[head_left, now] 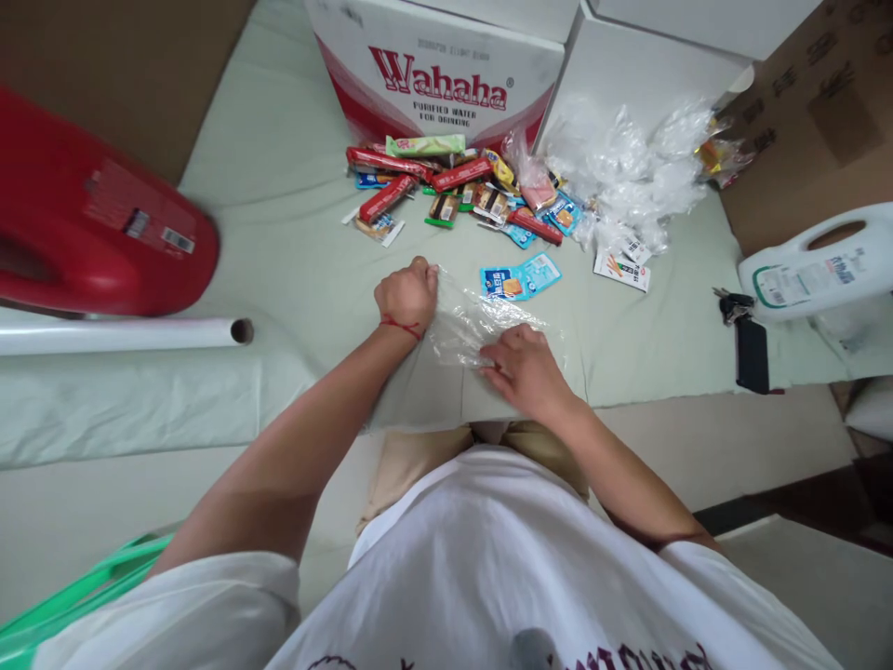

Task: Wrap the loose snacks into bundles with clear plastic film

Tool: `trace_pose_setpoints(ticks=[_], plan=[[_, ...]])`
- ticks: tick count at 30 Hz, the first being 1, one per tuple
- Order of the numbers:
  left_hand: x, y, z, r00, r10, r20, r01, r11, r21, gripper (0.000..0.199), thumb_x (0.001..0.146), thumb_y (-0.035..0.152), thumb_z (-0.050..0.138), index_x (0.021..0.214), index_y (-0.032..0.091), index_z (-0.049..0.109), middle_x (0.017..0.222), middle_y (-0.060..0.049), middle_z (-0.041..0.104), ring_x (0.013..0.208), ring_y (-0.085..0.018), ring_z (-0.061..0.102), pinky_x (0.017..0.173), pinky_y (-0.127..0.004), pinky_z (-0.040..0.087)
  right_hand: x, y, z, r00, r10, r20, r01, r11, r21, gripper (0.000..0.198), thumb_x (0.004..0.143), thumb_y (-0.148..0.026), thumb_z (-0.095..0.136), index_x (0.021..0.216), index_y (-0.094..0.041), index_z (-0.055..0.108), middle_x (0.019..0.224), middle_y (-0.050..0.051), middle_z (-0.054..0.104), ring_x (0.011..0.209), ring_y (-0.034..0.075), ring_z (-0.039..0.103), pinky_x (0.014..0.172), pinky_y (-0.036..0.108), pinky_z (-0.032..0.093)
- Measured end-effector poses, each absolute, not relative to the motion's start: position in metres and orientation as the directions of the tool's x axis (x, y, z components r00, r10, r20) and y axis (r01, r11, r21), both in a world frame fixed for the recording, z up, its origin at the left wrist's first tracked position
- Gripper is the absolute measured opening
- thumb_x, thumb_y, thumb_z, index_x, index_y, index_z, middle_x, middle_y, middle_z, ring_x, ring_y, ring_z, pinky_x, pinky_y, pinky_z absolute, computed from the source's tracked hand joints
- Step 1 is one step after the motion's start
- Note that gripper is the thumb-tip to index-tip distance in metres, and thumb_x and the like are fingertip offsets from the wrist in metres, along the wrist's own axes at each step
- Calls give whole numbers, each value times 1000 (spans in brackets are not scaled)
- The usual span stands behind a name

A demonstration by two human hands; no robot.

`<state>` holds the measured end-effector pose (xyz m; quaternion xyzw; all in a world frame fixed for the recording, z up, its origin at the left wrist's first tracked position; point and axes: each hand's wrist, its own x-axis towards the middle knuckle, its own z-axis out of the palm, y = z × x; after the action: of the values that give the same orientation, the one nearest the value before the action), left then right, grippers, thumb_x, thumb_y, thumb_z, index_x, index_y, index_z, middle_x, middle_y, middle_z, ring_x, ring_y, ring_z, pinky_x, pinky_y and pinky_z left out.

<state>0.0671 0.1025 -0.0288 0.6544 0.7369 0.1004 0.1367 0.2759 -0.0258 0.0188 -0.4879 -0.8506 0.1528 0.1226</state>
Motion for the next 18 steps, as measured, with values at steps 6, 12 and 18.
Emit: trace_pose_setpoints(ticks=[6,12,18], plan=[[67,104,-28,-99,992,-84,940,121,319,47,106,47,34,123,19,68,109,-21,77,103,-40,71,82,-42,44,246,-76,15,-708,702,74,676,705,-214,18,102,-16,57,91,-20,70,84,7,67,95,25,51,77,38,37],[64,105,-27,-79,991,-106,931,111,348,42,103,46,40,118,20,69,105,-19,76,104,-40,70,85,-44,46,232,-92,-16,-798,603,-7,584,770,-257,14,98,-12,60,89,-19,68,80,5,64,90,24,52,72,35,40],[57,98,-14,-168,984,65,824,104,557,43,90,36,67,129,19,60,131,-18,62,120,-36,62,102,-46,48,222,-85,-23,-782,622,-35,605,746,-279,27,104,-13,54,128,-13,66,88,7,70,94,25,54,76,38,46]])
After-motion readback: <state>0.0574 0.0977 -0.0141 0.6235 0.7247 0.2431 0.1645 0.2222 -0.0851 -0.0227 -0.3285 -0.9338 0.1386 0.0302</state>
